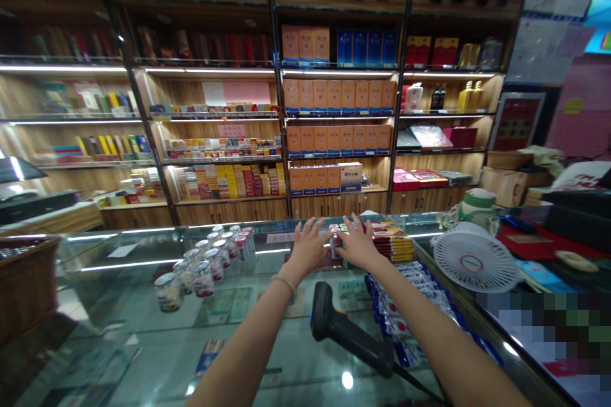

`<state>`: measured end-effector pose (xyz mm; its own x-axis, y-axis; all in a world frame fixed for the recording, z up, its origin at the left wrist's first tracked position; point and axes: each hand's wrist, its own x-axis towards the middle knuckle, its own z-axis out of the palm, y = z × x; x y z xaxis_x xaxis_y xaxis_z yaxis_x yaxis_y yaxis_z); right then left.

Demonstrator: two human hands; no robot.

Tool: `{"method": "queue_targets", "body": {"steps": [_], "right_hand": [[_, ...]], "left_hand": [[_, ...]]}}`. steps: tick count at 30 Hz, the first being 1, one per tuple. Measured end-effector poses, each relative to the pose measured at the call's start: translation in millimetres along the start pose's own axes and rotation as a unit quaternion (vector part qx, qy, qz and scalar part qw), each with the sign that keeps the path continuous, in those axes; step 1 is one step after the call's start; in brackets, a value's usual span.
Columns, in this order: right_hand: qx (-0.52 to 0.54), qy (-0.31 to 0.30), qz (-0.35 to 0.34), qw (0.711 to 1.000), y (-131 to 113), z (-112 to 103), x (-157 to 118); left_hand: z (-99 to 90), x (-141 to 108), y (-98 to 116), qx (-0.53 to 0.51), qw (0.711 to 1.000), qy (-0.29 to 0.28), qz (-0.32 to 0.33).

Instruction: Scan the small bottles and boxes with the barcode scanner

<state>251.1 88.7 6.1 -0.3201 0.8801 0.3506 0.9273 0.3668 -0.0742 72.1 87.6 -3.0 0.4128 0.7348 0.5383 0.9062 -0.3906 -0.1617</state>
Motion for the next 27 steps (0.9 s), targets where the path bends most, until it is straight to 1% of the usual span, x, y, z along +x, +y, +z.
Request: {"method": "queue_targets", "body": {"steps": [7,14,18,23,27], "right_hand": [[0.018,0.033,0.001,0.999,-0.9,3.1,3.7],[0.025,0.066,0.0,0.997,2.7,9.2,5.8],[0.027,0.074,-0.007,0.997,3.3,11.4,7.0],[0.028,0.074,-0.014,0.997,-2.6,5.9,3.9],[0.026,0.092,-0.015,0.995,-5.5,-4.6,-4.1]], "left_hand": [[-5.6,3.6,-0.4,-0.021,0.999,0.034,-0.004],[-4.3,6.4,0.3,-0.047,0.998,0.045,-0.004],[-2.8,5.3,1.1,-0.062,0.997,0.046,-0.01],[-6.4,4.3,1.2,-0.078,0.996,0.044,-0.028],[-17.6,6.4,2.6,-0.098,0.993,0.038,-0.046]]}}
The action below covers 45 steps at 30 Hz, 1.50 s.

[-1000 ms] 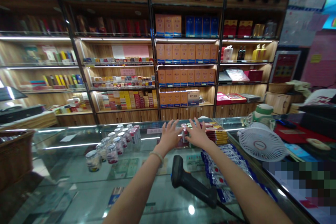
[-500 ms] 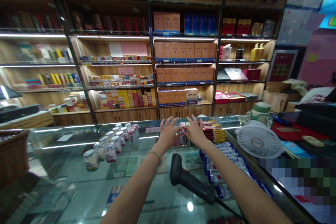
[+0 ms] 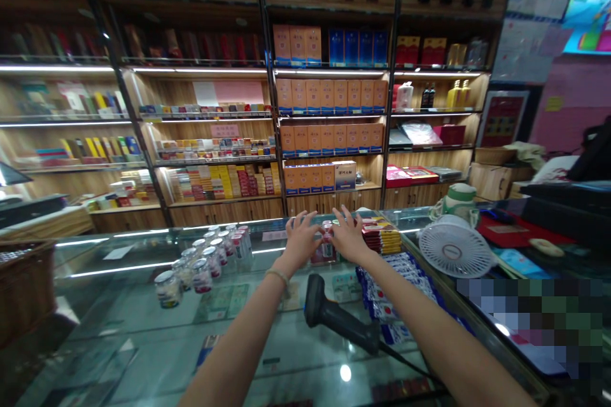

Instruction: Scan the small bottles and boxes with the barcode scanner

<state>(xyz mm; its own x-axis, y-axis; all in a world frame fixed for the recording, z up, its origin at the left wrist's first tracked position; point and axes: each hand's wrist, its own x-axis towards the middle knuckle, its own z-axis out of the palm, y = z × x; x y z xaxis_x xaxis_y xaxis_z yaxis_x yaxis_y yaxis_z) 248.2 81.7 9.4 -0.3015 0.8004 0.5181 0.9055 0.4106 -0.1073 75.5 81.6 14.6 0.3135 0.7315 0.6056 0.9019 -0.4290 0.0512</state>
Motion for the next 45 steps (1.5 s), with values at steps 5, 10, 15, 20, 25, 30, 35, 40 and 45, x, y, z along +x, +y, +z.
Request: {"method": "queue_targets", "body": {"steps": [5,10,15,20,25,30,35,40,45], "right_hand": [[0.003,0.036,-0.015,0.999,1.3,-22.0,-8.4],[0.015,0.066,-0.023,0.997,0.4,-40.4,-21.3],[0.06,0.095,0.0,0.994,-2.9,-53.7,-36.6],[0.107,0.107,0.023,0.988,-10.4,-66.0,-48.8],[0.147,0.128,0.055,0.979,-19.8,-66.8,-60.1],[0.175,0.138,0.082,0.972,-23.4,-50.5,-69.8],[0.141,0.17,0.082,0.972,-25.5,-35.6,-80.5],[0.059,0.174,0.056,0.981,-24.5,-30.4,-88.0],[0.0,0.182,0.034,0.983,-25.8,-30.0,-93.2]], "left_hand": [[-20.4,3.3,10.3,-0.01,1.0,0.012,0.009],[-40.6,-3.0,25.1,-0.019,0.999,0.024,0.02],[-49.9,-19.5,35.8,-0.024,0.999,0.034,0.0],[-51.4,-37.2,37.1,-0.03,0.999,0.031,-0.011],[-52.7,-52.7,32.1,-0.037,0.999,0.031,-0.01],[-57.6,-66.7,28.4,-0.058,0.997,0.036,-0.029],[-59.9,-80.1,27.9,-0.058,0.994,0.077,-0.045],[-61.3,-88.7,28.0,-0.025,0.993,0.111,-0.04],[-64.0,-91.9,30.6,-0.016,0.992,0.117,-0.038]]}}
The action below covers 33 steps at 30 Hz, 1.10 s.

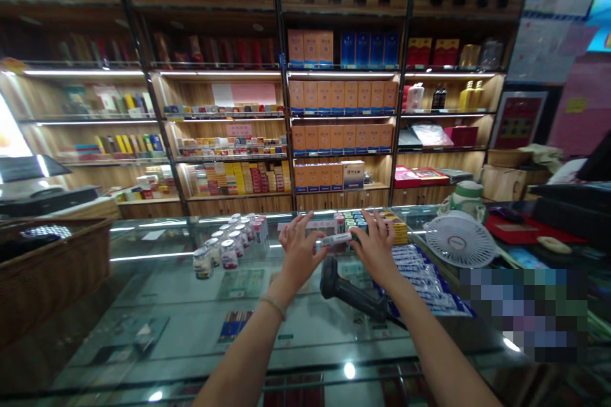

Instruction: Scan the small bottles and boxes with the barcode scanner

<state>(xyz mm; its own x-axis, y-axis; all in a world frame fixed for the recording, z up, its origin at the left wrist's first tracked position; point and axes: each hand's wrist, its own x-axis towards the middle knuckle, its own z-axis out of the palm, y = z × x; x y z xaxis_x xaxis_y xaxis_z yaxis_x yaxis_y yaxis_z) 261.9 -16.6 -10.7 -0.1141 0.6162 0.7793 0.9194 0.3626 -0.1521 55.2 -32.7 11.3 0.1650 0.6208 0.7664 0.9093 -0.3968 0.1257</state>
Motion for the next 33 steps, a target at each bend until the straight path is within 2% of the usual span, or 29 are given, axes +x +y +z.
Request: {"method": "queue_targets", "body": {"steps": [14,16,21,23,29,33], "right_hand": [[-0.021,-0.037,0.028,0.999,-14.5,-16.0,-10.3],[-0.015,-0.06,0.027,0.998,-21.8,-19.1,-21.9],[0.004,-0.179,-0.005,0.984,-40.1,-19.1,-63.3],[0.004,-0.195,-0.007,0.981,-43.7,-15.8,-75.2],[-0.016,-0.161,0.008,0.987,-48.7,-6.5,-83.2],[-0.033,-0.167,-0.001,0.985,-51.9,-7.4,-80.7]], "left_hand": [[8.0,-4.3,-4.7,0.009,0.999,0.017,-0.025],[8.1,-4.4,-5.6,0.011,0.999,0.022,-0.035],[7.9,-4.9,-8.4,0.018,0.998,0.027,-0.05],[8.5,-5.5,-9.7,0.018,0.998,0.026,-0.051],[10.1,-7.4,-11.5,0.021,0.998,0.026,-0.052],[10.6,-7.9,-11.7,0.017,0.998,0.021,-0.057]]}}
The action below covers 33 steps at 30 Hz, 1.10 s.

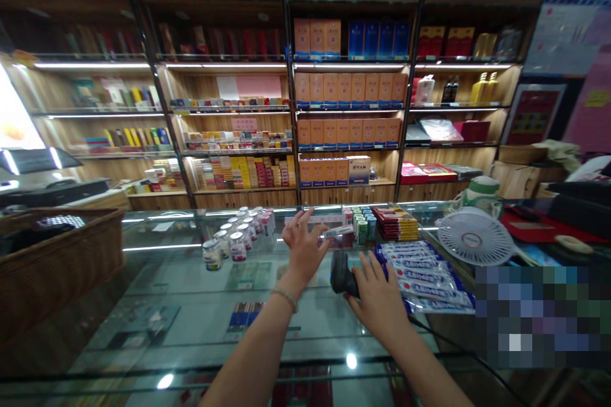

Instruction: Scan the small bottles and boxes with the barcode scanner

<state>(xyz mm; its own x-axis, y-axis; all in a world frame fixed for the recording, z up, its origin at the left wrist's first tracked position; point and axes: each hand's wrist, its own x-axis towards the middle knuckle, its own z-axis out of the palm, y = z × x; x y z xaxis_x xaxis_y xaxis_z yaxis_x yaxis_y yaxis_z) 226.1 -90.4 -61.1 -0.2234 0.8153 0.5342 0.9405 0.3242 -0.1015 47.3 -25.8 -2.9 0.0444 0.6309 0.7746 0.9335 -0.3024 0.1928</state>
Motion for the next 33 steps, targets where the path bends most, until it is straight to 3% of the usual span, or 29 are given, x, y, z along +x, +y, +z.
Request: {"method": "queue_targets", "body": {"steps": [12,19,25,33], "right_hand": [[0.053,0.005,0.003,0.999,2.4,-14.8,-0.9],[0.181,-0.099,0.098,0.974,7.1,-52.8,5.7],[0.266,-0.098,0.13,0.95,9.1,-60.6,5.8],[0.175,-0.096,0.116,0.973,4.6,-57.5,5.8]], "left_hand": [[4.4,-0.3,-6.8,0.0,1.0,0.004,0.001],[7.1,-0.5,-5.6,-0.001,0.999,0.035,0.015],[7.2,-0.9,-5.7,0.0,0.999,0.039,0.019],[7.5,-1.0,-5.0,0.011,0.998,0.062,0.027]]}}
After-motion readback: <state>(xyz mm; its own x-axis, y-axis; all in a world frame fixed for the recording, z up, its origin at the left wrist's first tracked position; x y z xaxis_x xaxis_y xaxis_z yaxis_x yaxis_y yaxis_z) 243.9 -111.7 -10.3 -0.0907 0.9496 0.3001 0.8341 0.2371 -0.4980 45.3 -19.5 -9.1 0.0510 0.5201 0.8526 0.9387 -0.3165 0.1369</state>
